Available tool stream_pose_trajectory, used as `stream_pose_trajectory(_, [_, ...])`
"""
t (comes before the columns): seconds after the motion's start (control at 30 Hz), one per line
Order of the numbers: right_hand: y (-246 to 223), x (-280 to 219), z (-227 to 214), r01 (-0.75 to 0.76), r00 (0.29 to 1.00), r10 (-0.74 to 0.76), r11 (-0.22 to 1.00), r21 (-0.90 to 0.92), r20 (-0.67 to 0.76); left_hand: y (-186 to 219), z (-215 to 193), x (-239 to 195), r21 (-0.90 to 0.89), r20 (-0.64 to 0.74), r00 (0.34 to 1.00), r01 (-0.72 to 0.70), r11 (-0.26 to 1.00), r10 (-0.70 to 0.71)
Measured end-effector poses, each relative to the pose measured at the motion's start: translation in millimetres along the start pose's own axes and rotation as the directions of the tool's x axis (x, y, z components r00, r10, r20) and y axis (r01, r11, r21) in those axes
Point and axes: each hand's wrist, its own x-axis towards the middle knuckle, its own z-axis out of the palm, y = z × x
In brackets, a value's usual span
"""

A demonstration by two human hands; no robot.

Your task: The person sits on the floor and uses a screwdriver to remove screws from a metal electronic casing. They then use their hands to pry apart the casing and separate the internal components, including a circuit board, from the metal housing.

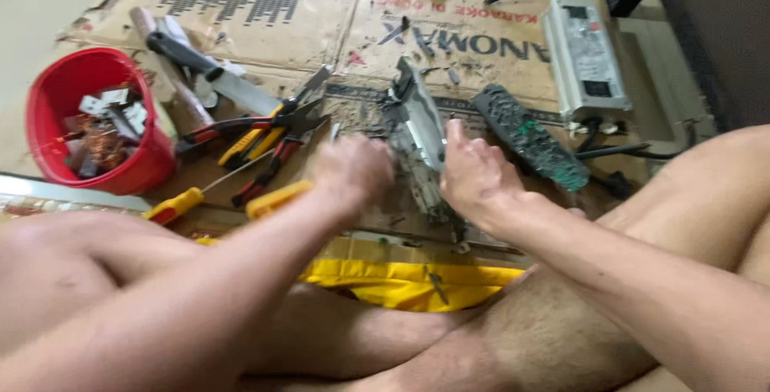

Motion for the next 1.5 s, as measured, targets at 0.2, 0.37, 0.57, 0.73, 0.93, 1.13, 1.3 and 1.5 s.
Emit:
stream_pose_trajectory(0.2, [-6,-4,-4,-0.015,0.999,0.016,1.0,-0.025,0.032,24,24,-30,-0.047,-0.126,0.979,-0.165,0.985,0.158])
stream_pose_trajectory(0.37, [-14,-19,-13,-0.048,0.998,0.048,0.999,0.01,0.028,10,21,-20,0.039,-0.392,0.917,-0.064,0.997,0.074])
stream_pose_trajectory(0.57, [-15,-12,-5,-0.042,0.999,0.042,0.999,-0.024,-0.005,-1,25,0,-0.06,-0.167,0.98,-0.116,0.991,0.105])
stream_pose_trajectory(0.73, [-14,-10,-10,-0.046,0.999,0.046,0.999,0.016,0.024,9,43,6,-0.09,-0.15,0.986,-0.09,0.992,0.076])
stream_pose_trajectory(0.93, [-12,-9,-8,-0.06,0.998,0.06,0.998,0.008,0.019,35,45,35,0.061,-0.034,0.998,0.054,0.997,-0.052])
stream_pose_trajectory(1.13, [-8,-8,0,-0.048,0.998,0.047,0.999,-0.014,-0.032,37,31,39,0.016,0.008,0.991,0.136,0.991,-0.136])
stream_pose_trajectory(1.3, [-11,-3,2,-0.065,0.996,0.06,0.994,-0.083,-0.059,5,35,19,-0.018,-0.21,0.978,0.012,1.0,-0.016])
stream_pose_trajectory(1.5, [-6,-12,-4,-0.031,0.998,0.035,0.996,0.085,-0.054,58,80,-22,0.146,-0.728,0.685,0.145,0.979,0.007])
